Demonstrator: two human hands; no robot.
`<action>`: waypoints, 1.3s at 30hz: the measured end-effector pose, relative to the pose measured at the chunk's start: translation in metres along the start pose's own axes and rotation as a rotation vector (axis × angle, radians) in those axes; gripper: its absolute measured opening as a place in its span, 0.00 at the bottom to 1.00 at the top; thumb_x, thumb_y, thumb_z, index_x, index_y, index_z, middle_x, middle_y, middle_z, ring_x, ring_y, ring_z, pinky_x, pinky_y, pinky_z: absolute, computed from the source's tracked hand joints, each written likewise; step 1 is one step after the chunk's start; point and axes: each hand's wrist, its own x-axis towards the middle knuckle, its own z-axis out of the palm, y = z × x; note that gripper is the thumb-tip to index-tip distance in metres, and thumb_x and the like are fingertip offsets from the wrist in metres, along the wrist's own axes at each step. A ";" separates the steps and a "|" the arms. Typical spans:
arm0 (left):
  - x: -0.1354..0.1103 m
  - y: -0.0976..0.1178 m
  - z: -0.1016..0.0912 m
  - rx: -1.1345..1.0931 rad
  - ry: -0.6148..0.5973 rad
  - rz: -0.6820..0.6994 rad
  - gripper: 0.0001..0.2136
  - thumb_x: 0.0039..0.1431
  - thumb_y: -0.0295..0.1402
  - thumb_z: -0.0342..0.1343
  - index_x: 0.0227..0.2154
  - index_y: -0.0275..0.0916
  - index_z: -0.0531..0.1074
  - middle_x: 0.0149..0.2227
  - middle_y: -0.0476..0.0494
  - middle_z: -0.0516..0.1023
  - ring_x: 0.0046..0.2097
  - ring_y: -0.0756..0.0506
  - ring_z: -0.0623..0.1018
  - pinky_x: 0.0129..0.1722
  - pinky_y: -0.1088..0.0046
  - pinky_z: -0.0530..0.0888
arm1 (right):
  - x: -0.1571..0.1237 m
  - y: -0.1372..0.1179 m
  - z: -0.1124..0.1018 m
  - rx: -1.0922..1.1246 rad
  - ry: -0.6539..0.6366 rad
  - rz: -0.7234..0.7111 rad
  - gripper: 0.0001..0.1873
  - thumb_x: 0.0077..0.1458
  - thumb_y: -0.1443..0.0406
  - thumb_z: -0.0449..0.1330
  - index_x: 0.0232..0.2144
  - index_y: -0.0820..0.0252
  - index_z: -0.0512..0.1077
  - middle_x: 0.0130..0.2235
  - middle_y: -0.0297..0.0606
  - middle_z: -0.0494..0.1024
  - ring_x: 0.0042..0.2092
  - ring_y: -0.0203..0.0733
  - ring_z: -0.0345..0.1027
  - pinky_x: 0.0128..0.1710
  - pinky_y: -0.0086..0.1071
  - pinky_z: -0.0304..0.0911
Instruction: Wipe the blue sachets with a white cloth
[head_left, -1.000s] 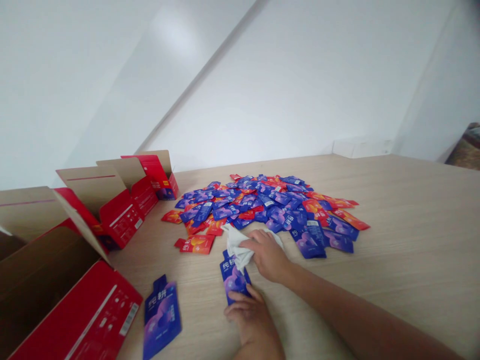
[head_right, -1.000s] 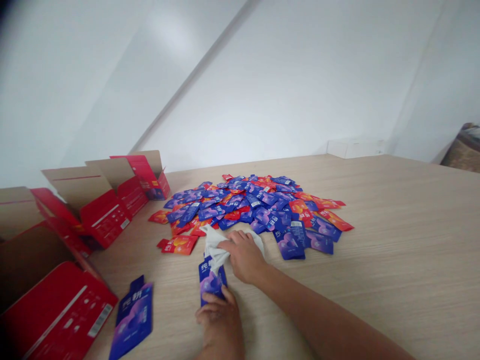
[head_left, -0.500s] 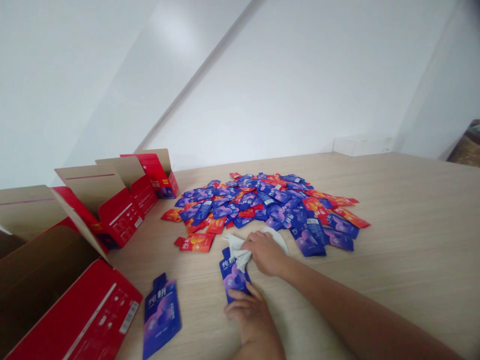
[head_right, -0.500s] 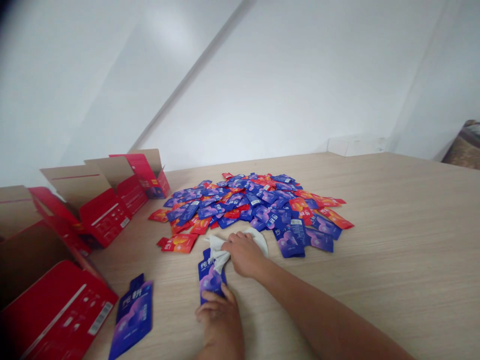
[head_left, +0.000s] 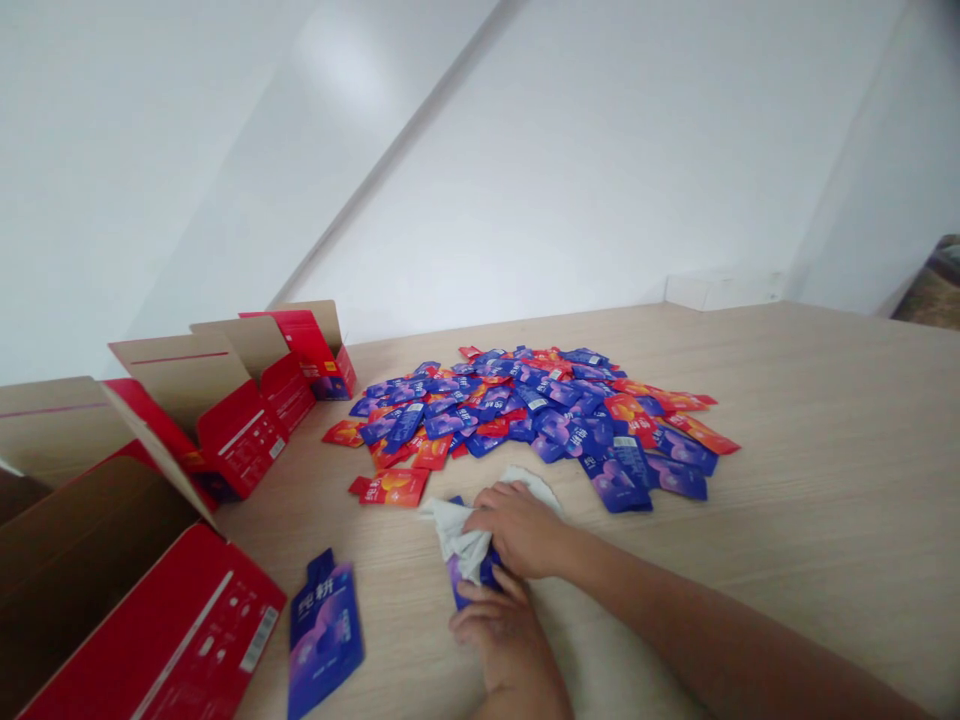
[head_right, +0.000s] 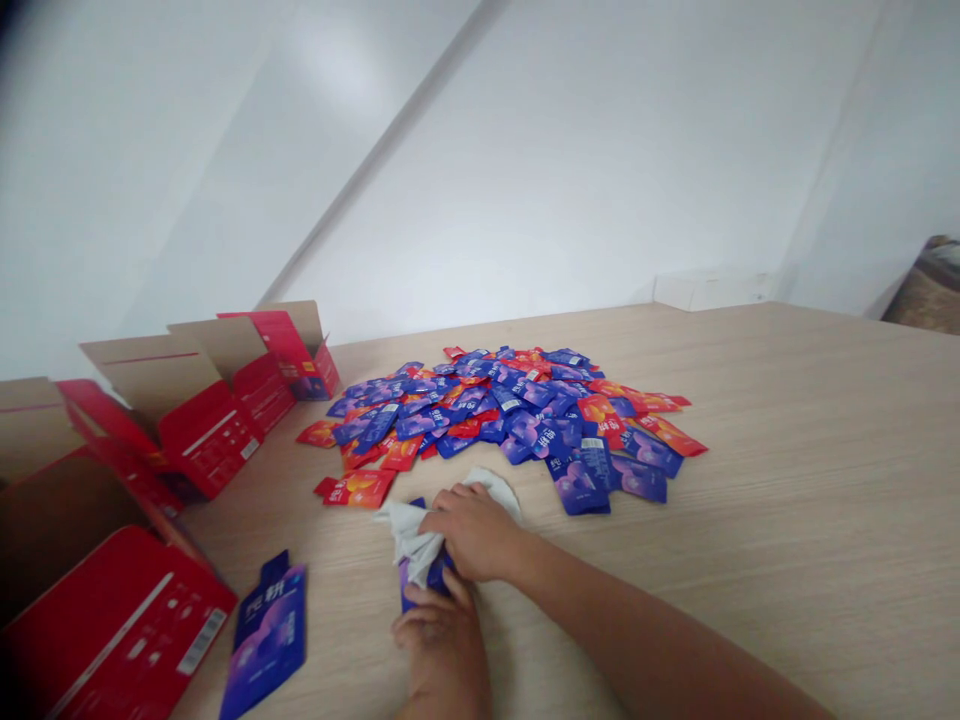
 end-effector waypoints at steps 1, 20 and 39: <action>0.000 -0.001 0.001 0.027 0.022 -0.004 0.19 0.54 0.21 0.47 0.46 0.40 0.74 0.41 0.29 0.79 0.33 0.34 0.79 0.30 0.57 0.72 | 0.001 0.004 0.000 -0.027 0.008 0.050 0.18 0.52 0.69 0.54 0.45 0.52 0.69 0.44 0.40 0.69 0.46 0.45 0.57 0.43 0.40 0.49; 0.002 0.000 0.005 -0.022 0.070 -0.027 0.16 0.54 0.20 0.45 0.39 0.34 0.77 0.35 0.30 0.80 0.30 0.36 0.79 0.26 0.60 0.72 | 0.002 -0.007 0.001 -0.005 0.023 -0.021 0.16 0.54 0.67 0.53 0.46 0.50 0.69 0.45 0.38 0.69 0.46 0.44 0.58 0.44 0.39 0.50; 0.002 -0.001 0.018 -0.010 0.062 0.078 0.18 0.55 0.21 0.45 0.45 0.38 0.74 0.37 0.28 0.80 0.30 0.35 0.79 0.25 0.60 0.72 | -0.001 0.000 0.007 0.034 0.096 0.069 0.17 0.53 0.68 0.54 0.46 0.50 0.69 0.45 0.36 0.70 0.48 0.43 0.58 0.47 0.40 0.48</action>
